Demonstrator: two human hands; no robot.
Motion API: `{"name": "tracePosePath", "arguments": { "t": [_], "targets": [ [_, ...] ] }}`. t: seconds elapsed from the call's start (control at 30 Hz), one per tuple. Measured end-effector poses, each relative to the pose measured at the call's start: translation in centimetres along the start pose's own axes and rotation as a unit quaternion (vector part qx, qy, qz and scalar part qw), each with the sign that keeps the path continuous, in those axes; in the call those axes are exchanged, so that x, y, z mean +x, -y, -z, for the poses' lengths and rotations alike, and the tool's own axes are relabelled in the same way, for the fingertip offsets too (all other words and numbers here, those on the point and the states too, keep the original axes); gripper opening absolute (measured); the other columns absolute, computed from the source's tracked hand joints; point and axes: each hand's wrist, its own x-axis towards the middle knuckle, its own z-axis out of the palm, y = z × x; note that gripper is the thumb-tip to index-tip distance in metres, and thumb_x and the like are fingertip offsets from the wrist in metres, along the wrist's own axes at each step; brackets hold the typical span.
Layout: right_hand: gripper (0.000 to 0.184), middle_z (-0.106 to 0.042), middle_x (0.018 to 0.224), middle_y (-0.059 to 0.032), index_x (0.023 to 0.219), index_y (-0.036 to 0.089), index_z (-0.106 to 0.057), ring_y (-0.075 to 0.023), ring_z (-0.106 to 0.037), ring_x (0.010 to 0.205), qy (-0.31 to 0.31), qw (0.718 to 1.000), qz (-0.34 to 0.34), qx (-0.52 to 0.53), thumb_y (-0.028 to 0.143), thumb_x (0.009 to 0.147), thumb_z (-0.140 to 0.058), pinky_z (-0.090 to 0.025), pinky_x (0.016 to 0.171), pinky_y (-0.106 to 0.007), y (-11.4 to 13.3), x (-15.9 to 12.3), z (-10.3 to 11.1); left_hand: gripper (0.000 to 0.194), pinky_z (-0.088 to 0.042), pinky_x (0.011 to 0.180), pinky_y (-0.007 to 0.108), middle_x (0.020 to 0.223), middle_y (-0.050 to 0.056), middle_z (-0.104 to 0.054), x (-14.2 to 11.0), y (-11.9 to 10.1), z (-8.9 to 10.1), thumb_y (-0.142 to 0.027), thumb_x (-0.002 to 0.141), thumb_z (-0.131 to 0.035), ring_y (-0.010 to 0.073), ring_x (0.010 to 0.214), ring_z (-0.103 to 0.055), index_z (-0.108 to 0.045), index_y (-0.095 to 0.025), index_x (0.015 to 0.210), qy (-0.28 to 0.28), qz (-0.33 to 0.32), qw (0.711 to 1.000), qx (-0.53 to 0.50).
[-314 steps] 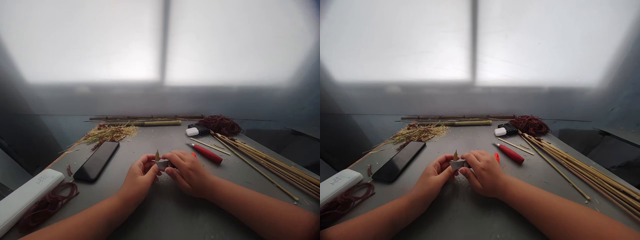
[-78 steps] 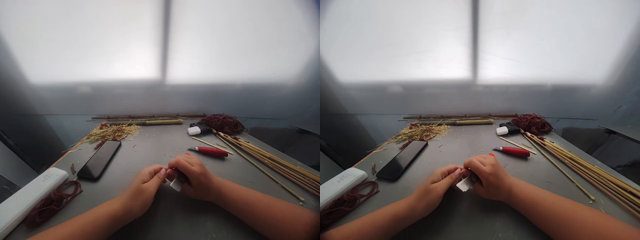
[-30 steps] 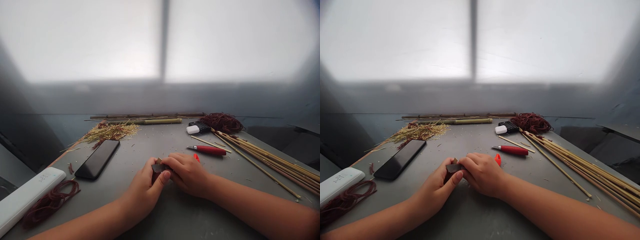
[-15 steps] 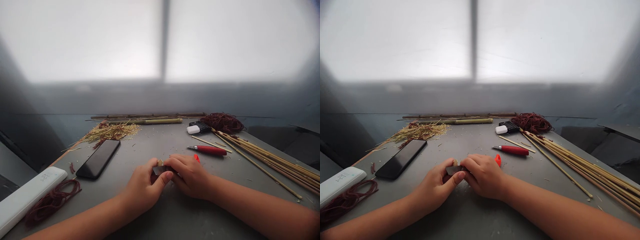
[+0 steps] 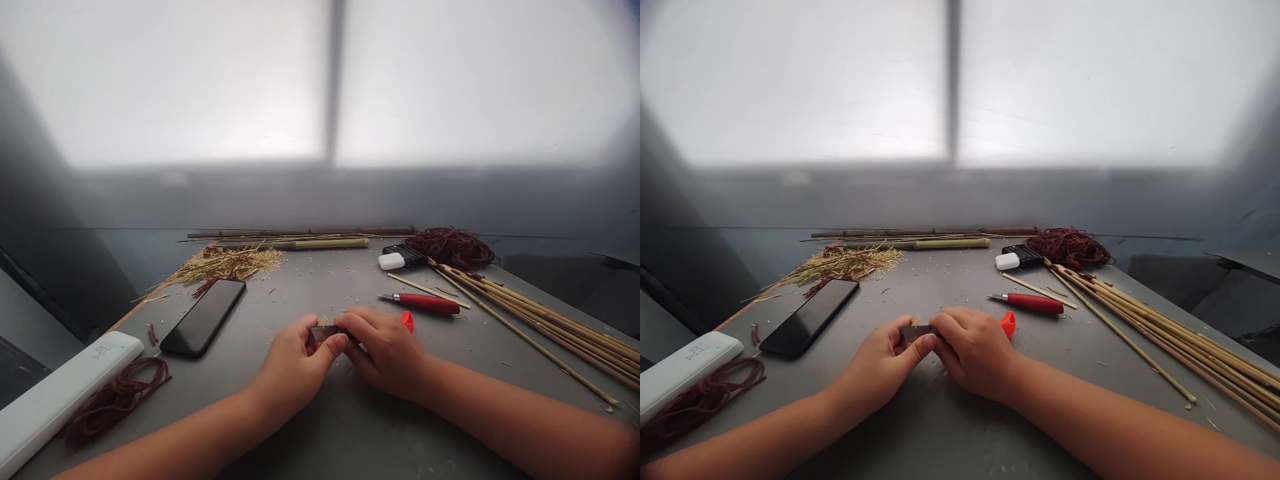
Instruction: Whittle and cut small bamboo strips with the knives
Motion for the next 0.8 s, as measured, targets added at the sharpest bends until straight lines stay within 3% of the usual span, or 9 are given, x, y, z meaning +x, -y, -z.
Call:
{"name": "tracePosePath", "arguments": {
  "t": [0.2, 0.37, 0.43, 0.67, 0.8],
  "targets": [
    [0.024, -0.06, 0.068, -0.0018, 0.089, 0.019, -0.058, -0.015, -0.051, 0.057, -0.004, 1.0, -0.001, -0.008, 0.027, 0.103, -0.04, -0.034, 0.054, -0.026, -0.1, 0.0, -0.1, 0.038, -0.022, 0.05, 0.026, 0.057, -0.008, -0.03, 0.0, -0.2, 0.1, -0.053, 0.078, -0.062, 0.0119, 0.054, -0.028, -0.042, -0.023, 0.068, -0.016, 0.002, 1.0, 0.006],
    [0.024, -0.058, 0.066, -0.001, 0.088, 0.019, -0.057, -0.0141, -0.049, 0.055, -0.019, 0.999, -0.032, -0.006, 0.03, 0.103, -0.041, -0.033, 0.053, -0.025, -0.2, 0.0, -0.2, 0.058, -0.02, 0.05, 0.026, 0.056, -0.01, -0.021, 0.2, 0.3, 0.0, -0.063, 0.076, -0.064, 0.0095, 0.052, -0.02, -0.023, -0.024, 0.061, -0.019, 0.015, 0.998, -0.052],
    [0.024, -0.059, 0.067, -0.0014, 0.089, 0.019, -0.056, -0.0146, -0.051, 0.055, -0.025, 0.999, -0.04, -0.009, 0.031, 0.103, -0.041, -0.033, 0.053, -0.025, -0.2, 0.0, -0.2, 0.06, -0.019, 0.049, 0.025, 0.057, -0.01, -0.021, 0.5, 0.6, 0.0, -0.066, 0.075, -0.065, 0.0088, 0.051, -0.019, -0.024, -0.024, 0.063, -0.008, 0.019, 0.997, -0.076],
    [0.019, -0.069, 0.091, -0.0104, 0.113, 0.017, -0.054, -0.0214, -0.064, 0.075, -0.008, 0.999, -0.043, -0.022, 0.026, 0.102, -0.042, -0.052, 0.066, -0.032, -0.5, 0.2, -0.1, 0.055, -0.023, 0.048, 0.023, 0.064, -0.01, -0.029, 0.6, 1.7, 0.2, -0.066, 0.076, -0.068, 0.0078, 0.053, -0.022, -0.033, -0.024, 0.074, -0.002, 0.004, 0.994, -0.112],
    [0.023, -0.067, 0.094, -0.0114, 0.122, 0.016, -0.05, -0.0222, -0.064, 0.078, -0.015, 0.999, -0.03, -0.01, 0.02, 0.099, -0.045, -0.054, 0.069, -0.033, -0.6, 0.1, -0.3, 0.052, -0.026, 0.049, 0.023, 0.064, -0.01, -0.03, 0.5, 1.5, 0.3, -0.068, 0.082, -0.06, 0.0077, 0.051, -0.025, -0.034, -0.023, 0.074, -0.016, -0.012, 0.988, -0.156]
  ]
}}
